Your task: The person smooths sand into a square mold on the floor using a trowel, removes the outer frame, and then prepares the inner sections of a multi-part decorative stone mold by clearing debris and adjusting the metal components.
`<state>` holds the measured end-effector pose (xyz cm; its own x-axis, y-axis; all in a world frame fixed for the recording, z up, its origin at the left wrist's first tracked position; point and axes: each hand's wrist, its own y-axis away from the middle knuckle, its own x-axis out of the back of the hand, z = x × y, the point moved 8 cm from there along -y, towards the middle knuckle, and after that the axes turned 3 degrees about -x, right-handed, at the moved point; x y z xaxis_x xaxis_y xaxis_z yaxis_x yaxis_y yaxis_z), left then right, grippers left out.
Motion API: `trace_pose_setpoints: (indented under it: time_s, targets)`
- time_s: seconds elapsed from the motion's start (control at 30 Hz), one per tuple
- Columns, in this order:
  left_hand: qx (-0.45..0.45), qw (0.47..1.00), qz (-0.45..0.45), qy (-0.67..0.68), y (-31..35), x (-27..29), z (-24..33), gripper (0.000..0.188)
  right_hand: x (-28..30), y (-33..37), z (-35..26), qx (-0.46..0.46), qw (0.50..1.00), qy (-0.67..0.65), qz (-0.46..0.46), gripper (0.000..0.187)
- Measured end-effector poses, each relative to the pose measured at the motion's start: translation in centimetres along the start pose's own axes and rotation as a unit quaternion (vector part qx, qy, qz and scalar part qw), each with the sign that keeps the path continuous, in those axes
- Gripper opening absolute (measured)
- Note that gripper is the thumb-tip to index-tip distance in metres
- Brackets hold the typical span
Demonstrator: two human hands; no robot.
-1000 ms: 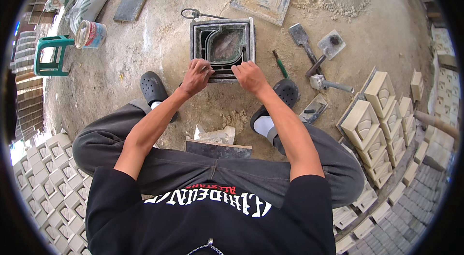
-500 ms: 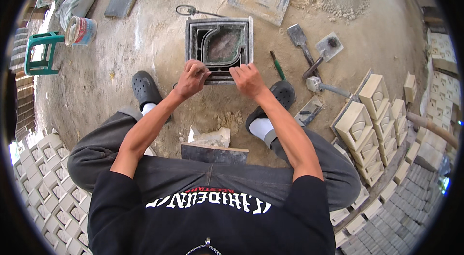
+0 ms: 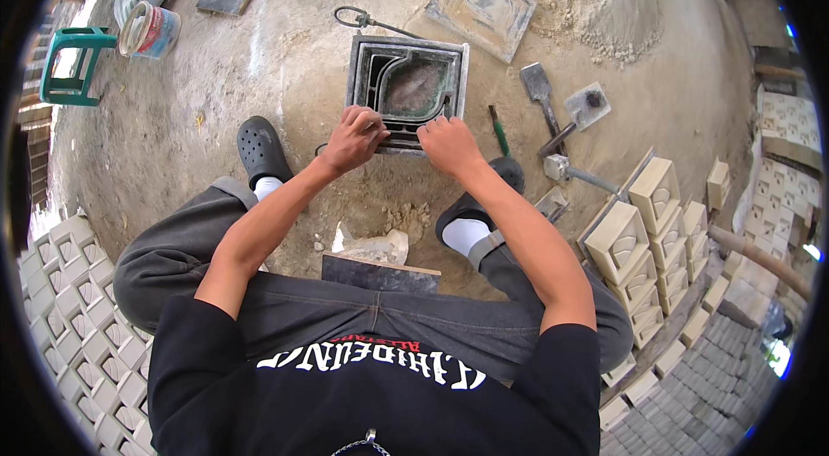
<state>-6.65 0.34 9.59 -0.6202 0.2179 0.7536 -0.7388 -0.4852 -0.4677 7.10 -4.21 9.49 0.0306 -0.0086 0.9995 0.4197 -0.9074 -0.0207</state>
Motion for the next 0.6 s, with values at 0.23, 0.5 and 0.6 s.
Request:
trace_pose_setpoints:
  time_s: [0.23, 0.5, 0.6]
  targets:
    - [0.089, 0.993, 0.04, -0.071, 0.5, 0.7, 0.8, 0.013, -1.2, -1.5, -2.1, 0.016, 1.0, -0.006, -0.014, 0.006]
    - [0.412, 0.909, 0.063, 0.035, 2.3, 1.4, 0.0, 0.02, -1.4, -0.8, -2.6, 0.026, 0.999, 0.015, 0.043, 0.004]
    - [0.642, 0.748, -0.053, 0.157, 5.0, -1.4, -0.9, 0.03, -1.6, -0.7, -2.3, -0.028, 0.999, -0.007, 0.03, 0.003]
